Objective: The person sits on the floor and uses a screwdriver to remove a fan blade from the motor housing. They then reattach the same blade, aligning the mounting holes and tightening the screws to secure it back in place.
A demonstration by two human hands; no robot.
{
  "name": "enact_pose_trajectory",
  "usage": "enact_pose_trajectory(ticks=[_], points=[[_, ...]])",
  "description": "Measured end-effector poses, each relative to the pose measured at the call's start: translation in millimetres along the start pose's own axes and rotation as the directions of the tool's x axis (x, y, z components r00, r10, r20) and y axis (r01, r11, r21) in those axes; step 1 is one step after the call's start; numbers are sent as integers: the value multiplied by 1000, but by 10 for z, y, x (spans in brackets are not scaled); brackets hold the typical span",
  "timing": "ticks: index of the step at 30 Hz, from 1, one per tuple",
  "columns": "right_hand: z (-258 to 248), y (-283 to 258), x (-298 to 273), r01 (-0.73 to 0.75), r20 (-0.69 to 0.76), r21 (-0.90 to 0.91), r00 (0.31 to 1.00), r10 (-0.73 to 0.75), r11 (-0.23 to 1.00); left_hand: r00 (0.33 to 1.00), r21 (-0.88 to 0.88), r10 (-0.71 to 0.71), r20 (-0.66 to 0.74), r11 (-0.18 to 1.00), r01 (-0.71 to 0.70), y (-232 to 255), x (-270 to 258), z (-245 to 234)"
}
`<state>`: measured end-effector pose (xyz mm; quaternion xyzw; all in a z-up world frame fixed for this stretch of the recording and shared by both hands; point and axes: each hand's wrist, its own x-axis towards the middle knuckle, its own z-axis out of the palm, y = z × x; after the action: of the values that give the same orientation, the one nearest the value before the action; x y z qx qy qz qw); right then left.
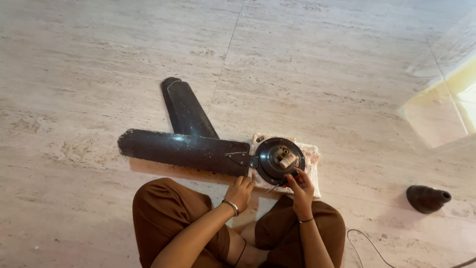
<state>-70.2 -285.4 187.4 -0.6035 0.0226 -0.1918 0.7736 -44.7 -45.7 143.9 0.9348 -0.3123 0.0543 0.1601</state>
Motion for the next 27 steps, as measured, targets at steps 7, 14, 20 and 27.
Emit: enact_pose_trajectory(ticks=[7, 14, 20, 27], points=[[-67, -38, -189, 30, -31, -38, 999, -31, 999, 992, 27, 55, -110, 998, -53, -59, 91, 107], [-74, 40, 28, -115, -112, 95, 986, 125, 989, 1000, 22, -2, -26, 1000, 3, -117, 143, 157], [-70, 150, 62, -114, -103, 18, 988, 115, 993, 961, 143, -51, 272, 990, 12, -82, 107, 137], [-80, 190, 83, -63, -100, -45, 993, 58, 997, 954, -52, -119, 275, 989, 138, -75, 206, 120]])
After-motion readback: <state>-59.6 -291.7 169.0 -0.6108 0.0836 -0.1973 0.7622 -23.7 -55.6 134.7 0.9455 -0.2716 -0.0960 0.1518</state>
